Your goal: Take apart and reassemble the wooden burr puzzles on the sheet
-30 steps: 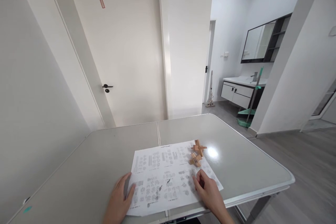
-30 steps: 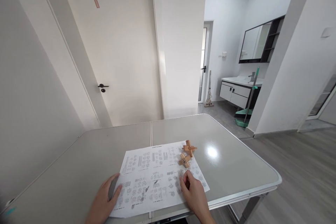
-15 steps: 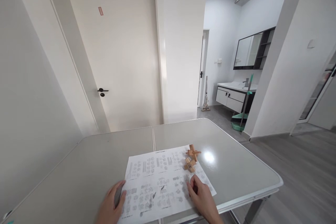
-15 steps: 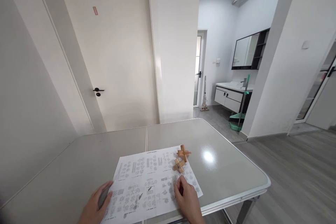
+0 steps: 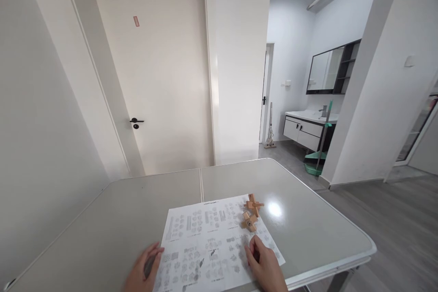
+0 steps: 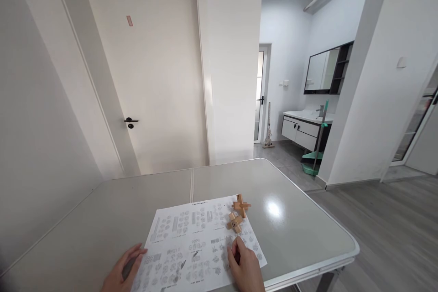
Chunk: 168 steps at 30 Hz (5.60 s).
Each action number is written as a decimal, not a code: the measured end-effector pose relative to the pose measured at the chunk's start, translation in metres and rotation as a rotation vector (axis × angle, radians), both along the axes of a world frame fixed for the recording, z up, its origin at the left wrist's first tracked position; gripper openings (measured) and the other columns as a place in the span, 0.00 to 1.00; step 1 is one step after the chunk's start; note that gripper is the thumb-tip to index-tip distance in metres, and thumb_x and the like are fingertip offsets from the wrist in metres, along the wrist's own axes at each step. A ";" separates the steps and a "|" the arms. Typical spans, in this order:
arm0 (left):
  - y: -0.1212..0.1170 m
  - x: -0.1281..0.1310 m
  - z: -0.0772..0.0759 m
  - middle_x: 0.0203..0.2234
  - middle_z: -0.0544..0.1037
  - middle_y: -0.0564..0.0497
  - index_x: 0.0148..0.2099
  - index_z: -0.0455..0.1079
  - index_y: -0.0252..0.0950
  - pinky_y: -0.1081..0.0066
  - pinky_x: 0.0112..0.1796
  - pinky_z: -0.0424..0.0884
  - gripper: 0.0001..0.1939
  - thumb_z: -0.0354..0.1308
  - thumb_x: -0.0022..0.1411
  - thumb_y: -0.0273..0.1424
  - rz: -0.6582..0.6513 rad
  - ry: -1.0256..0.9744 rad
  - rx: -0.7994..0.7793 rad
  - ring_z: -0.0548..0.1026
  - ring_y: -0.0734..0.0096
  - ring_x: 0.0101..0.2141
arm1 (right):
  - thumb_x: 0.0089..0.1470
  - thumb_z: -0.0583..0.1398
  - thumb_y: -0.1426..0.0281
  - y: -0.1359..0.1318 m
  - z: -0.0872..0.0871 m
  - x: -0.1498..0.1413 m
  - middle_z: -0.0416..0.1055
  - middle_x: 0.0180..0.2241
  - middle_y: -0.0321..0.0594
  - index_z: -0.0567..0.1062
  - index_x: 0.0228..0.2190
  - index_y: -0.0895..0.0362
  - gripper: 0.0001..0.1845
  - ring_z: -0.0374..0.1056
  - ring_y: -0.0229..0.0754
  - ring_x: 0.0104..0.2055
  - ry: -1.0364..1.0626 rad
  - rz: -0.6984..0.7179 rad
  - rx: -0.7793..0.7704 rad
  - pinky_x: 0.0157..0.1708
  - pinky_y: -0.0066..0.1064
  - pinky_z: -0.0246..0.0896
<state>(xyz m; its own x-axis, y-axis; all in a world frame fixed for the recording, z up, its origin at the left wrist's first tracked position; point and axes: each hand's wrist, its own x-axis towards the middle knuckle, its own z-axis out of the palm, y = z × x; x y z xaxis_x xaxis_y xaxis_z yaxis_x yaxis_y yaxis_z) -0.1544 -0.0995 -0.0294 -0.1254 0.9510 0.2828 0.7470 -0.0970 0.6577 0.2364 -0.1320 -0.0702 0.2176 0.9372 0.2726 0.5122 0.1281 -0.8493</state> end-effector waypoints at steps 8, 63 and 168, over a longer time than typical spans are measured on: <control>-0.001 0.002 0.001 0.51 0.82 0.45 0.52 0.74 0.39 0.52 0.54 0.75 0.26 0.51 0.62 0.49 0.071 0.059 0.039 0.79 0.49 0.52 | 0.60 0.54 0.50 -0.001 0.000 0.001 0.65 0.17 0.31 0.59 0.25 0.49 0.20 0.64 0.43 0.21 0.001 0.008 0.004 0.25 0.29 0.56; -0.020 0.160 0.123 0.64 0.69 0.45 0.68 0.60 0.50 0.47 0.61 0.63 0.52 0.78 0.44 0.42 -0.666 -0.150 -0.102 0.67 0.43 0.61 | 0.56 0.64 0.45 -0.001 0.145 -0.017 0.70 0.23 0.30 0.68 0.35 0.54 0.25 0.60 0.33 0.21 0.624 0.643 -0.118 0.23 0.28 0.55; 0.061 0.058 0.035 0.56 0.73 0.34 0.54 0.72 0.33 0.40 0.61 0.51 0.34 0.60 0.54 0.53 -0.075 0.118 0.103 0.61 0.33 0.61 | 0.55 0.61 0.42 -0.023 0.079 -0.030 0.63 0.18 0.29 0.71 0.28 0.55 0.27 0.58 0.36 0.21 0.575 0.405 -0.143 0.25 0.28 0.56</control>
